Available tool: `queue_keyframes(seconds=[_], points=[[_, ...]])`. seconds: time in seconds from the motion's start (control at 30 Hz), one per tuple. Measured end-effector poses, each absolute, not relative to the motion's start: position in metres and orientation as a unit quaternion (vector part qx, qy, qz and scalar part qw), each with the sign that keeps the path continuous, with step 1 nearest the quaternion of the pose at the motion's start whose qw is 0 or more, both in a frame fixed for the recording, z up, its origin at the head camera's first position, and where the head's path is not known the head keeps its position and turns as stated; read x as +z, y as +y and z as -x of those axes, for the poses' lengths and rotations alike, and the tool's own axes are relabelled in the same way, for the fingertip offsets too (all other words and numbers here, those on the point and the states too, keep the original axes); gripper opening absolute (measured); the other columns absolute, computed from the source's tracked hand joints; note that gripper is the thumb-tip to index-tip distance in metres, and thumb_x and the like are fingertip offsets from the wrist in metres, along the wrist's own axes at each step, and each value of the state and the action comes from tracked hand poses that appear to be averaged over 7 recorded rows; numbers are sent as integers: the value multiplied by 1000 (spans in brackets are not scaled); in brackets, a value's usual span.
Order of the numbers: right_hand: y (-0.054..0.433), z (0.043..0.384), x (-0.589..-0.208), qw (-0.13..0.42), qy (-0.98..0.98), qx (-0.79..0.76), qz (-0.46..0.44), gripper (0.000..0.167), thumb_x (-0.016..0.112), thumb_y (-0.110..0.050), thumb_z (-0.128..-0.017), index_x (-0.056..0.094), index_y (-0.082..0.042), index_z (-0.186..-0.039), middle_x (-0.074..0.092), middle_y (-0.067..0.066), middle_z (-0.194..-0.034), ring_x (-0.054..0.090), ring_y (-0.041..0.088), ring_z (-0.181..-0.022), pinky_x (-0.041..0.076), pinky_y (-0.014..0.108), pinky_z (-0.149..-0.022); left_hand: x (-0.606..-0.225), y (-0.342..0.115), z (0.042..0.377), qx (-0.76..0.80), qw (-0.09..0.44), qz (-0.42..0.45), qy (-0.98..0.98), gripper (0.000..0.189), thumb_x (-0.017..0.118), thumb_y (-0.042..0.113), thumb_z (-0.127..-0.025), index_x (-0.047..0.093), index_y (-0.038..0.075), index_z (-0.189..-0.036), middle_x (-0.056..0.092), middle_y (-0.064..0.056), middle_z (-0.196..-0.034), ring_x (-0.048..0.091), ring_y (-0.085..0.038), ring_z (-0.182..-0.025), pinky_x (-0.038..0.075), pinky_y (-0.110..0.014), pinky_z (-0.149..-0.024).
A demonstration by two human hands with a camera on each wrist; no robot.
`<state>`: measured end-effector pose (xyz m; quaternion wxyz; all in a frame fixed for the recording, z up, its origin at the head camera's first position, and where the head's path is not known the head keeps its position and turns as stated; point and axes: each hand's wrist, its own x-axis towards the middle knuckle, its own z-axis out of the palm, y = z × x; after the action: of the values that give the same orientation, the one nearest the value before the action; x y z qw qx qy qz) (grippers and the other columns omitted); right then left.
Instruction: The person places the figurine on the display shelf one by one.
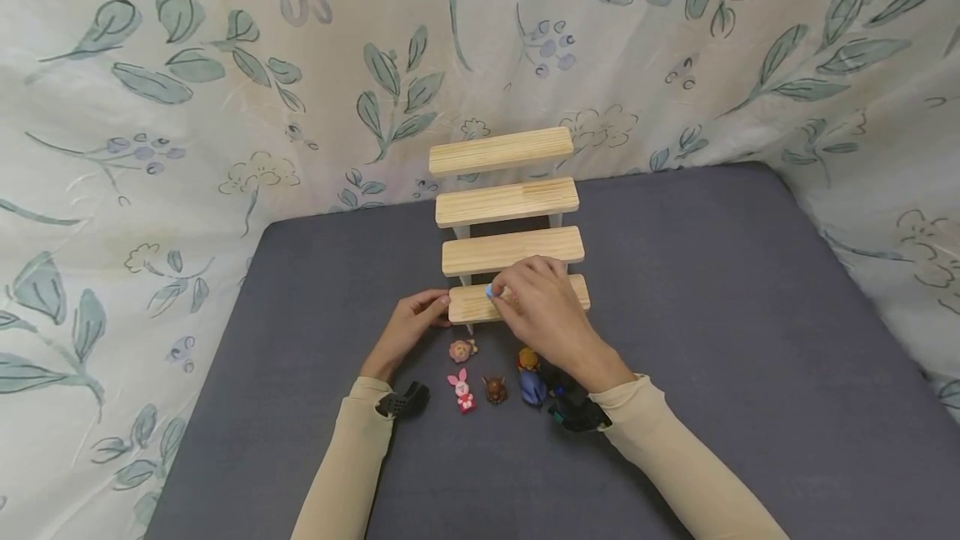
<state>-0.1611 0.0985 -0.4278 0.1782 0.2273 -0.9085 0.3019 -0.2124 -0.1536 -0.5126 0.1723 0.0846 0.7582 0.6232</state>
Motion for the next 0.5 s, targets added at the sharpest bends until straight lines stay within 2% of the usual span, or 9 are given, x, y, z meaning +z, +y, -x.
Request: queue_keyframes(seconds=[0.13,0.3,0.37,0.5], points=[[96,163,-430,186,-907,298,-231,17,80,-15,-88,64,-18,-94,75,1,-99,60,25,-103,37,53,-105,-512,-154,214,623,173,-85,758,36,60,24,-104,66,-1,-128,70,-22,-122,69,-12,-99,62,-32,-88],[93,164,-432,190,-912,287,-224,18,80,-16,-89,64,-18,-96,75,1,-99,59,25,-103,32,58,-113,-512,-155,216,622,180,-84,758,37,60,25,-104,66,-2,-129,69,-23,-124,70,-15,-102,62,-34,-89],[91,164,-433,189,-914,282,-221,20,79,-17,-89,65,-17,-103,75,1,-102,59,25,-106,29,60,-115,-511,-155,216,622,182,-82,757,37,60,25,-104,66,-2,-129,69,-23,-124,69,-14,-102,62,-33,-89],[89,164,-437,188,-918,268,-225,36,80,-19,-89,67,-15,-122,75,3,-109,58,26,-113,25,62,-118,-510,-155,218,624,186,-78,755,38,59,24,-104,65,-3,-131,69,-23,-126,69,-12,-101,62,-34,-90]])
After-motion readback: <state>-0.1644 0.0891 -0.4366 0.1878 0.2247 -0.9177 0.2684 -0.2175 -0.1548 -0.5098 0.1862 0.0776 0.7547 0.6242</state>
